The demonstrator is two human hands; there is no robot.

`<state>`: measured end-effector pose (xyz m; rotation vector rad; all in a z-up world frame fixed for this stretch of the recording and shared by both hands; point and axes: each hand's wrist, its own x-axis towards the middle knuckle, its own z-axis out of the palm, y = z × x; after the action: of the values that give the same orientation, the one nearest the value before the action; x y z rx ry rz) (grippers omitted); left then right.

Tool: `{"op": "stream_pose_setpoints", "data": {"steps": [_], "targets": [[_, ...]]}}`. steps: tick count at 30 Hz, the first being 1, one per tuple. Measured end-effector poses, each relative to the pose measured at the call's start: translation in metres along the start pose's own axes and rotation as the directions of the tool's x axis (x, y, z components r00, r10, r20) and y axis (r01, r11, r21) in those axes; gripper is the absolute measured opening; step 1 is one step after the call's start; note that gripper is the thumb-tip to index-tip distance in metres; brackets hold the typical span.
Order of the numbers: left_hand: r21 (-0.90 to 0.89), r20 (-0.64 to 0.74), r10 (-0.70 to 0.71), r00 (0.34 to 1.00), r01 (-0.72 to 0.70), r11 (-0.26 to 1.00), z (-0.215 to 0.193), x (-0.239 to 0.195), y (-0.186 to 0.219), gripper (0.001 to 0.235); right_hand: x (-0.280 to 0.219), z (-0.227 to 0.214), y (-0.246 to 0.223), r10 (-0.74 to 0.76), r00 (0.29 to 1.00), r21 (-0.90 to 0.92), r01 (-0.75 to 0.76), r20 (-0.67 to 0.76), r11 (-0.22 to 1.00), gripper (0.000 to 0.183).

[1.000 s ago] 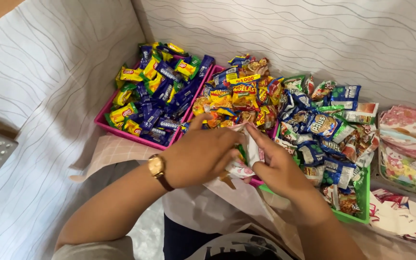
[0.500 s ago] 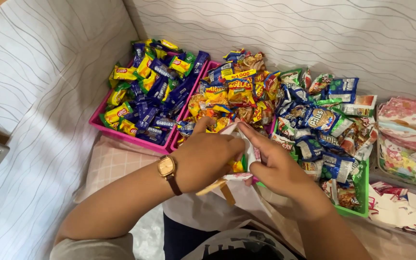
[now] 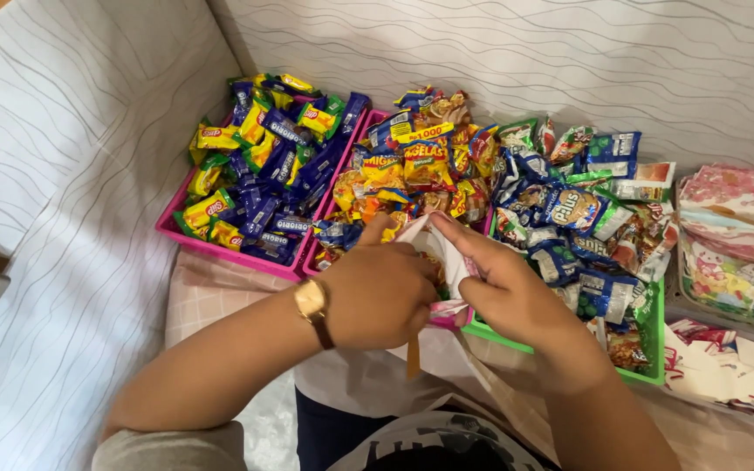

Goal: The person is selecting various snack packets from organized bins and packing them into small gift bags.

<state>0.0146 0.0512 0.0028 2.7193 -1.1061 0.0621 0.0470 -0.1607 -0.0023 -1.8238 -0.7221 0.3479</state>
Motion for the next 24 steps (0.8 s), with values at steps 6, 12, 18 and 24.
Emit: {"op": "stream_pose_setpoints", "data": {"steps": [6, 12, 18, 24], "targets": [[0.031, 0.011, -0.026, 1.0, 0.026, 0.999, -0.018, -0.001, -0.01, 0.023, 0.002, -0.022, 0.018, -0.029, 0.999, 0.161, 0.022, 0.045, 0.987, 0.075], [-0.004, -0.144, 0.054, 0.988, -0.056, 0.998, -0.011, -0.001, -0.014, 0.019, 0.009, -0.033, 0.032, -0.149, 0.984, 0.012, 0.151, -0.102, 0.988, 0.056], [-0.074, -0.189, 0.06, 0.98, -0.075, 0.994, 0.014, -0.001, -0.019, 0.019, 0.009, 0.006, 0.105, 0.068, 0.998, 0.348, -0.061, -0.01, 0.935, 0.098], [-0.175, -0.255, 0.024, 0.967, -0.071, 0.982, 0.0, 0.001, -0.012, 0.019, 0.005, 0.042, 0.161, 0.081, 0.991, 0.598, -0.001, -0.108, 0.801, 0.025]]}}
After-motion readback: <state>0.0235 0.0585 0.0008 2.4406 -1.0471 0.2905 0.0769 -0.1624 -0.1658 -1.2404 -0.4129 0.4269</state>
